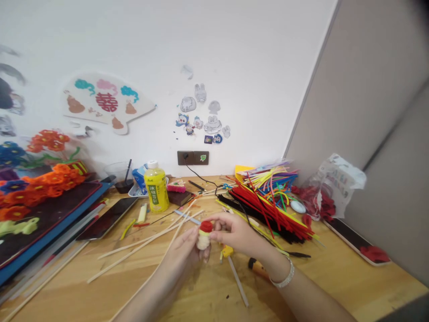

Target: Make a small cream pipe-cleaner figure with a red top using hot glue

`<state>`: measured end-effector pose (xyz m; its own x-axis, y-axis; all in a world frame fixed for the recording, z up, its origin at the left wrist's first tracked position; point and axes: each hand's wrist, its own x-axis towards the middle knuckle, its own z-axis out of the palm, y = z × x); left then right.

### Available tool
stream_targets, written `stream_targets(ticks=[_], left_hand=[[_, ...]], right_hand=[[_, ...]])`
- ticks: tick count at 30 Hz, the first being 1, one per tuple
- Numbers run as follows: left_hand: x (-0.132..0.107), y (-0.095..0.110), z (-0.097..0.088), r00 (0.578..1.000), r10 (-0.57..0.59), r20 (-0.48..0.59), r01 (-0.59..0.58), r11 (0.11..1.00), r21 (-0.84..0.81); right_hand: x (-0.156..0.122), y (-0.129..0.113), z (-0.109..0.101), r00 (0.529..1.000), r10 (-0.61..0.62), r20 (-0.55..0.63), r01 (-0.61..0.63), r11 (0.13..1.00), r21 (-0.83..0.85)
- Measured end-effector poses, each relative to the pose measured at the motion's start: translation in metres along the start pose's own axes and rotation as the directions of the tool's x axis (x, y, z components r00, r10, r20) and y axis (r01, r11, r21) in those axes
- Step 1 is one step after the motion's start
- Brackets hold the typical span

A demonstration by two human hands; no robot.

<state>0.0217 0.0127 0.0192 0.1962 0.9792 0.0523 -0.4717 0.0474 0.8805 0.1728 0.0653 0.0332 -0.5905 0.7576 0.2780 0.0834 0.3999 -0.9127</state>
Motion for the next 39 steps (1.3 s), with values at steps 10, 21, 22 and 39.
stream_targets(ticks=[10,21,22,39], left_hand=[[0.003,0.001,-0.004,0.999,0.029,0.018,-0.031,0.992,0.120],[0.004,0.001,-0.007,0.997,0.071,-0.010,-0.066,0.964,0.256],[0.004,0.001,-0.008,0.997,0.075,-0.019,-0.068,0.964,0.258],[0.004,0.002,-0.007,0.980,0.113,-0.167,-0.066,0.963,0.261]], right_hand=[[0.001,0.005,0.000,0.996,-0.047,-0.076,0.051,0.998,0.047],[-0.007,-0.005,0.005,0.952,-0.276,-0.133,0.236,0.938,-0.254],[-0.008,-0.005,0.007,0.957,-0.279,-0.081,0.245,0.926,-0.286],[-0.004,0.002,0.010,0.997,-0.072,0.022,0.074,0.989,-0.128]])
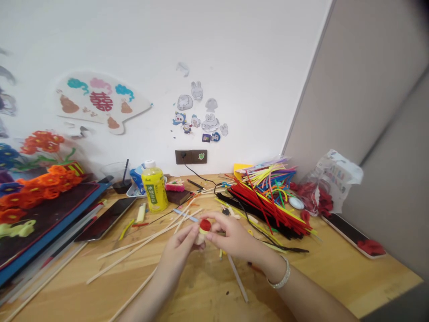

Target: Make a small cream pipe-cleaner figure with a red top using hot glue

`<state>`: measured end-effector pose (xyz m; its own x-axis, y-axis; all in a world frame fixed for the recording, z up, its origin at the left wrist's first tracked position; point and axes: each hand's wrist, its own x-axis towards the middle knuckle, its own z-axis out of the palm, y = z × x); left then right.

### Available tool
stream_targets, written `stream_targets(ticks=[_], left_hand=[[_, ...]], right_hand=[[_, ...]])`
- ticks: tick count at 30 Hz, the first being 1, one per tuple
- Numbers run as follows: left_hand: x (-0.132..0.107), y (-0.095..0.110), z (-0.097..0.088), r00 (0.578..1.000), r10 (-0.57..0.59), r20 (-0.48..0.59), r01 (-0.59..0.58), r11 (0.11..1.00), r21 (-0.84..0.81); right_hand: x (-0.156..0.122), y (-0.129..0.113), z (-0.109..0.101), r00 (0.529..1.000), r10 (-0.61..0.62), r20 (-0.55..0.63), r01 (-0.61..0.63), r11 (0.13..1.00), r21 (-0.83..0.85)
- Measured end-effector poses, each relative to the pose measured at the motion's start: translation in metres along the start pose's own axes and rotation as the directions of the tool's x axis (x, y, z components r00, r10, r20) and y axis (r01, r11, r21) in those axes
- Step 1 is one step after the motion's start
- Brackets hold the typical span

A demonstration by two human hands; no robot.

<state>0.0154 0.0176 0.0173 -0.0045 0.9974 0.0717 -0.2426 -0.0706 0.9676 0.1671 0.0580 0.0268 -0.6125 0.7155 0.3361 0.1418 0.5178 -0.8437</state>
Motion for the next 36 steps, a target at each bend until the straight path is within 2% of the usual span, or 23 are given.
stream_targets(ticks=[6,11,20,28,33,36], left_hand=[[-0.001,0.002,-0.001,0.996,0.029,-0.083,-0.023,0.996,0.081],[-0.001,0.001,-0.002,0.988,0.121,-0.096,-0.105,0.982,0.155],[-0.005,-0.006,-0.010,0.950,0.266,-0.162,-0.199,0.918,0.343],[-0.003,-0.005,-0.007,0.909,0.417,0.000,-0.364,0.793,0.488],[-0.001,-0.002,-0.007,0.916,0.401,0.025,-0.351,0.768,0.536],[0.000,-0.001,-0.007,0.929,0.369,0.011,-0.317,0.782,0.536]], right_hand=[[0.000,0.001,0.004,0.992,0.116,0.038,-0.120,0.982,0.142],[0.003,0.008,0.015,0.996,0.095,-0.005,-0.087,0.933,0.350],[0.005,0.012,0.029,0.987,0.151,-0.052,-0.111,0.881,0.460],[0.006,0.012,0.029,0.980,0.159,-0.120,-0.072,0.846,0.529],[0.006,0.011,0.028,0.982,0.140,-0.123,-0.063,0.868,0.492],[0.005,0.010,0.026,0.987,0.120,-0.110,-0.055,0.880,0.472]])
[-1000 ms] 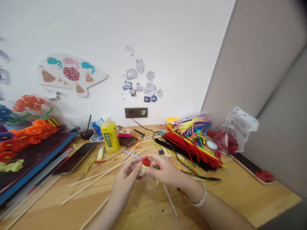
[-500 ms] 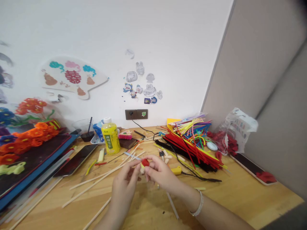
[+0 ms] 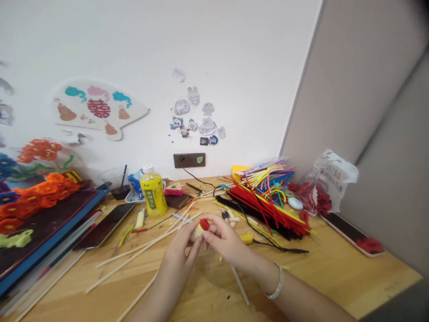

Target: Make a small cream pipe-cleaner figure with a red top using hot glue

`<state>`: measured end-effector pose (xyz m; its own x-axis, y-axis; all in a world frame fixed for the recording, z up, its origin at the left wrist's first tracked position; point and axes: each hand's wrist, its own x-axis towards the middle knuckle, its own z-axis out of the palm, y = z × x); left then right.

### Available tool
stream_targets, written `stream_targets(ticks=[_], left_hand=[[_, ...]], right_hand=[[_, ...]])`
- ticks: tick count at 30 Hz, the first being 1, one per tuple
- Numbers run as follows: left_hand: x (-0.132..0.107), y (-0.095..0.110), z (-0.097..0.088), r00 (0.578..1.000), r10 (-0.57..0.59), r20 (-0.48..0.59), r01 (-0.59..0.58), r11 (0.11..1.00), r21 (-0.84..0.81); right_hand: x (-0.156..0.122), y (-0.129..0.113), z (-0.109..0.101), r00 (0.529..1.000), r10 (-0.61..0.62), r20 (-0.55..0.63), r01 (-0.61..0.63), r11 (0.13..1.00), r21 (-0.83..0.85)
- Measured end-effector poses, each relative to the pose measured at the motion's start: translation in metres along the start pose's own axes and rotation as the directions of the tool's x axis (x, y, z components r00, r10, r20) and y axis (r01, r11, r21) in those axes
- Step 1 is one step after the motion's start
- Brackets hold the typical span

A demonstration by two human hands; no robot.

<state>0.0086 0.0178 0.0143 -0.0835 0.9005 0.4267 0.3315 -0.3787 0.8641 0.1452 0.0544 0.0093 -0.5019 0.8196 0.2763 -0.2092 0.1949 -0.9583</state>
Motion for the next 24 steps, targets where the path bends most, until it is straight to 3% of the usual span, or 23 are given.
stream_targets(ticks=[6,11,19,24], left_hand=[[0.002,0.004,0.001,0.991,-0.137,-0.001,0.135,0.972,-0.192],[0.004,0.007,0.001,0.964,-0.210,0.163,0.262,0.854,-0.450],[0.004,0.010,0.000,0.934,-0.231,0.271,0.349,0.748,-0.564],[0.002,0.017,0.001,0.907,-0.220,0.358,0.407,0.673,-0.617]], right_hand=[[0.000,-0.001,-0.001,0.999,-0.025,0.023,0.025,1.000,-0.006],[0.002,-0.004,-0.005,0.999,-0.024,0.033,0.026,0.999,-0.043],[0.000,-0.016,-0.022,0.995,-0.032,0.093,0.048,0.982,-0.184],[0.000,-0.021,-0.027,0.991,-0.027,0.131,0.051,0.982,-0.183]])
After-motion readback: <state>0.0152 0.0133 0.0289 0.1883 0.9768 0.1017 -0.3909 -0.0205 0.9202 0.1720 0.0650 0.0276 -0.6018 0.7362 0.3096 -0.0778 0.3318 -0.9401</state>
